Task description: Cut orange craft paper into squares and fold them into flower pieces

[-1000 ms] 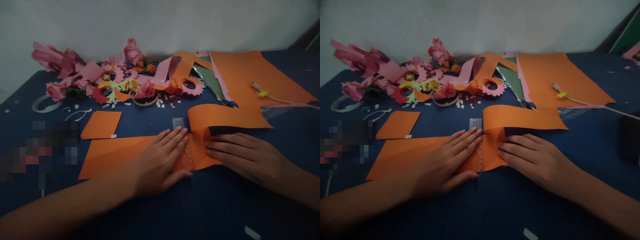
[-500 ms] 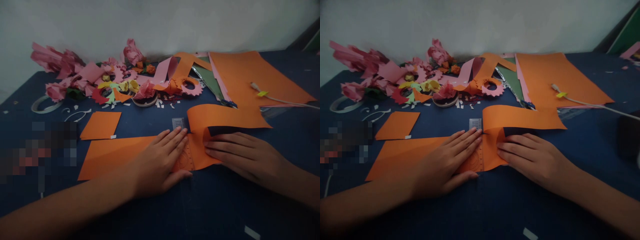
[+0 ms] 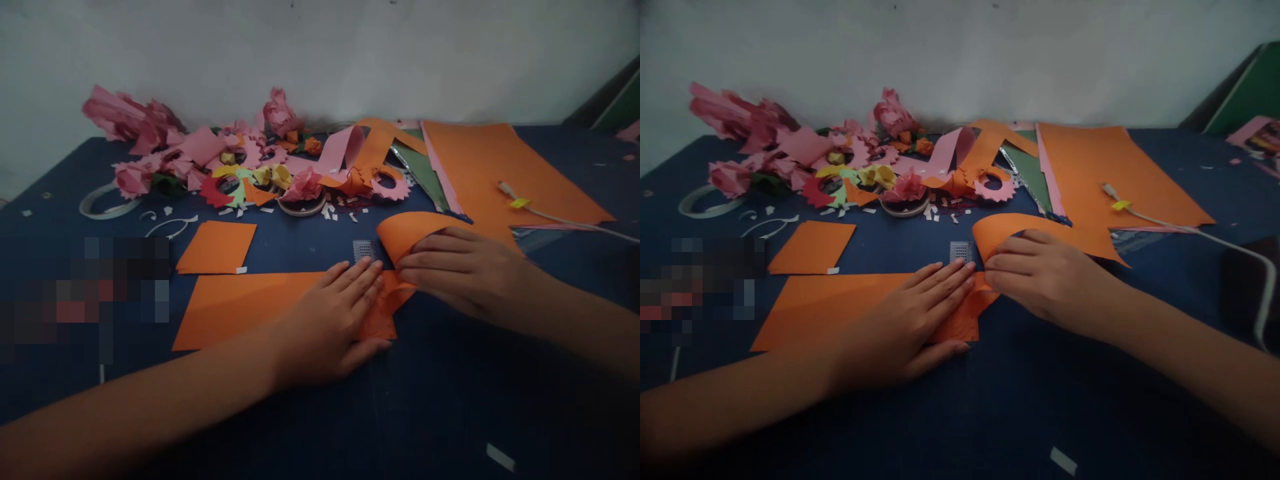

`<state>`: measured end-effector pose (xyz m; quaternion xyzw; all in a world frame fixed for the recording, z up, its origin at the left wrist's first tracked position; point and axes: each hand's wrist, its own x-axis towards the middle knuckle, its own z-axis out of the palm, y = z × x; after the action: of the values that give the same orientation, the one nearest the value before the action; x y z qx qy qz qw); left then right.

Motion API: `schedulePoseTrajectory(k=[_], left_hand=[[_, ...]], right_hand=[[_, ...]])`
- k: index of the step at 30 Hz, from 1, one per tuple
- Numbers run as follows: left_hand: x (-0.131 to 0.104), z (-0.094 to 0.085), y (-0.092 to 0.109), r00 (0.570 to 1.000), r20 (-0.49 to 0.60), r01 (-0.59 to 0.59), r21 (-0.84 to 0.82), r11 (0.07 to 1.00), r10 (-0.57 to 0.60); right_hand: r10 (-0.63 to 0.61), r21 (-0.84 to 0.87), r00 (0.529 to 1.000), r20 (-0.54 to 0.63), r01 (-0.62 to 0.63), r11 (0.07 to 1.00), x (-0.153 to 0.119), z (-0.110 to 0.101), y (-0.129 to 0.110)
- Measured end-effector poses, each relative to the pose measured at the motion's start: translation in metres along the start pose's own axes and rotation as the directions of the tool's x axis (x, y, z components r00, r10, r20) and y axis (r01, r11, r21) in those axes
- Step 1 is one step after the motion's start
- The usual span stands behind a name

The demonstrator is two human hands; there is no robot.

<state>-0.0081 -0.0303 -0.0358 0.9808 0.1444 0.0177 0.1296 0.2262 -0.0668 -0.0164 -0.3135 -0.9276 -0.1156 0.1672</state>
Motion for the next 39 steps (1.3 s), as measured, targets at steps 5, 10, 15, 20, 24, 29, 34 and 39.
schedulePoseTrajectory(k=[5,10,15,20,24,29,34,39], left_hand=[[-0.002,0.003,0.000,0.996,-0.083,-0.019,-0.011,1.000,0.018],[-0.003,0.003,0.002,0.996,-0.094,-0.008,-0.032,0.999,0.005],[-0.003,0.002,0.002,0.995,-0.100,-0.024,-0.043,0.999,0.019],[-0.002,0.003,0.000,0.994,-0.108,-0.031,-0.041,0.999,0.027],[-0.003,0.004,0.000,0.994,-0.105,-0.027,-0.044,0.999,0.022],[-0.004,0.004,0.000,0.996,-0.090,-0.020,-0.052,0.998,0.015],[-0.005,0.004,0.002,0.997,-0.076,-0.008,-0.056,0.998,0.003],[-0.005,0.005,0.001,0.999,-0.036,-0.004,-0.057,0.998,0.002]], right_hand=[[0.083,0.016,0.997,0.007,-0.083,0.996,0.021,0.006,0.022],[0.074,0.050,0.997,0.018,-0.075,0.996,0.037,0.013,0.033],[0.054,0.038,0.997,0.061,-0.056,0.998,0.043,0.014,0.034],[0.060,0.006,0.995,0.079,-0.061,0.998,0.044,0.012,0.034],[0.075,-0.033,0.996,0.056,-0.073,0.997,0.046,0.013,0.035],[0.080,-0.071,0.996,0.050,-0.076,0.995,0.046,0.017,0.038],[0.153,-0.111,0.987,0.042,-0.147,0.983,0.051,0.012,0.043],[0.325,-0.216,0.945,-0.033,-0.325,0.921,0.056,0.000,0.051]])
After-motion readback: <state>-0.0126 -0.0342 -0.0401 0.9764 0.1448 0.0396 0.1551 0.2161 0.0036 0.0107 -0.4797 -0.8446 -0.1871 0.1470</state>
